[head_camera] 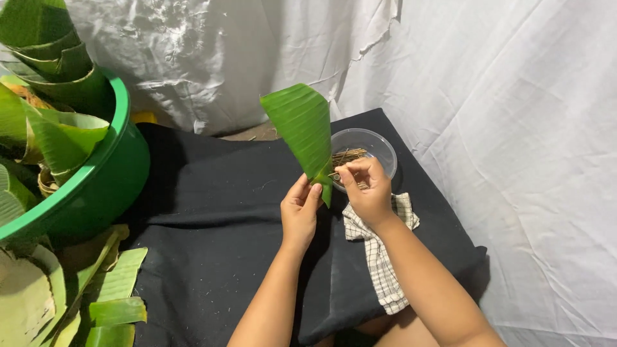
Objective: Cleaning banana leaves with a cloth and folding them into cones, secured with small wooden sticks.
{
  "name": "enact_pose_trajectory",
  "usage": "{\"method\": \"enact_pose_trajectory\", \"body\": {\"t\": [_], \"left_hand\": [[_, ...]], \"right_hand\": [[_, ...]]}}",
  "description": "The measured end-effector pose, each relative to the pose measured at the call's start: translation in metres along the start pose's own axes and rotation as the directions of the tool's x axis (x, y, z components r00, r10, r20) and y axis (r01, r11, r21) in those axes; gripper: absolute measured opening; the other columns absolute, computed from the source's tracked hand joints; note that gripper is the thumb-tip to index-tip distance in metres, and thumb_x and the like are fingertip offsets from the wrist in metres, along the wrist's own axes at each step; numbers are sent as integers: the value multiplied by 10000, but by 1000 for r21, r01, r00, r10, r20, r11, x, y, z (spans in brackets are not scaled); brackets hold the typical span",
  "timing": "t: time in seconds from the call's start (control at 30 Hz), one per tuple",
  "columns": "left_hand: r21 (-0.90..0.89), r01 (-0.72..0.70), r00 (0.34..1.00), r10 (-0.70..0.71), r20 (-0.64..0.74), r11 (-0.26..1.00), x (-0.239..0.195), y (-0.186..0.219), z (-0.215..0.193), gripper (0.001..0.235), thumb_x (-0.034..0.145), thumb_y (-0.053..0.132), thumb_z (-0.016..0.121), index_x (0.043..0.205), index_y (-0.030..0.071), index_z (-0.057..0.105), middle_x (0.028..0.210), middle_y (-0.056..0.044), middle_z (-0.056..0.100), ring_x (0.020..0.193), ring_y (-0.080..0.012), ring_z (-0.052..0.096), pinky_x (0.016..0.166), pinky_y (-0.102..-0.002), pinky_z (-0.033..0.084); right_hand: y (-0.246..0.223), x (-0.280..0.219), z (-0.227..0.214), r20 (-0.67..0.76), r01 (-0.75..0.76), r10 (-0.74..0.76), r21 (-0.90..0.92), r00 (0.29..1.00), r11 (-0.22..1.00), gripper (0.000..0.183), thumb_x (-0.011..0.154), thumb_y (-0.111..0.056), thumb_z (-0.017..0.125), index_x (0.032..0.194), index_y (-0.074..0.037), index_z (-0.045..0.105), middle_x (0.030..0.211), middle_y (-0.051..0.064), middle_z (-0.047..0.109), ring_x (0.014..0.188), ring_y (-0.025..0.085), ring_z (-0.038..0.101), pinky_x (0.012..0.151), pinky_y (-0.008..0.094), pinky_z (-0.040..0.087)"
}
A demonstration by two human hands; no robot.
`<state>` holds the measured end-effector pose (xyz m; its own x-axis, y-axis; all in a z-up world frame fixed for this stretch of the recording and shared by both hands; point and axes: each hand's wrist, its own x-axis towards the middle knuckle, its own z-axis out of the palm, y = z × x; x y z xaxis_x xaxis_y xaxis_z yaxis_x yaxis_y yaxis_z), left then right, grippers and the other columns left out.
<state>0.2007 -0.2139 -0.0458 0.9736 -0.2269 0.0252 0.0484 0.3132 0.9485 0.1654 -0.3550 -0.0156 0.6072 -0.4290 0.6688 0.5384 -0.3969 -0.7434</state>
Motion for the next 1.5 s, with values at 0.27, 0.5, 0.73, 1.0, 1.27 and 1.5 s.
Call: {"method": "enact_pose_trajectory", "body": {"t": [0.27,0.5,0.73,1.0,1.27,1.5], "left_hand": [[-1,-11,999,11,30,1000,-6,11,2,440,980,24,624,1418,47,589,1157,-209,749,1031,-262,731,859,-400,647],[-17,-27,999,27,38,999,-4,5,-1,435,983,18,617,1417,40,590,1192,-204,738,1050,-248,717,864,-399,641],[-28,-46,997,47,60,999,-4,2,-4,417,988,2,603,1405,26,595,1203,-213,731,1065,-247,709,866,-386,639],[39,-79,993,75,87,996,-6,9,-7,385,986,-5,600,1370,23,628,1176,-211,746,1063,-266,721,856,-397,646],[19,-79,994,77,83,997,-8,14,-3,398,984,4,610,1381,25,617,1172,-222,743,1040,-269,730,843,-397,651],[-52,-30,993,36,115,998,-9,17,-2,400,986,-2,600,1386,16,612,1192,-213,739,1057,-256,719,860,-396,642]], "right_hand": [[5,1,-2,-1,-63,63,62,998,996,142,934,9,733,1011,27,615,858,177,765,644,151,700,563,240,572],[2,-2,-1,3,-72,72,62,997,996,149,906,26,759,985,45,634,854,191,772,635,168,726,542,236,577],[14,-5,-4,10,-183,184,171,983,968,155,930,8,731,1011,53,606,864,199,751,641,152,700,510,219,591],[21,-8,-2,125,-235,208,268,970,934,167,885,58,755,962,48,608,813,195,727,622,171,698,480,257,616],[26,1,-5,105,-351,336,337,936,874,129,943,-42,729,956,47,637,902,186,719,724,197,717,534,299,659],[13,5,-7,165,-508,482,337,861,792,184,969,-100,711,979,70,642,906,131,618,780,177,666,605,334,682]]}}
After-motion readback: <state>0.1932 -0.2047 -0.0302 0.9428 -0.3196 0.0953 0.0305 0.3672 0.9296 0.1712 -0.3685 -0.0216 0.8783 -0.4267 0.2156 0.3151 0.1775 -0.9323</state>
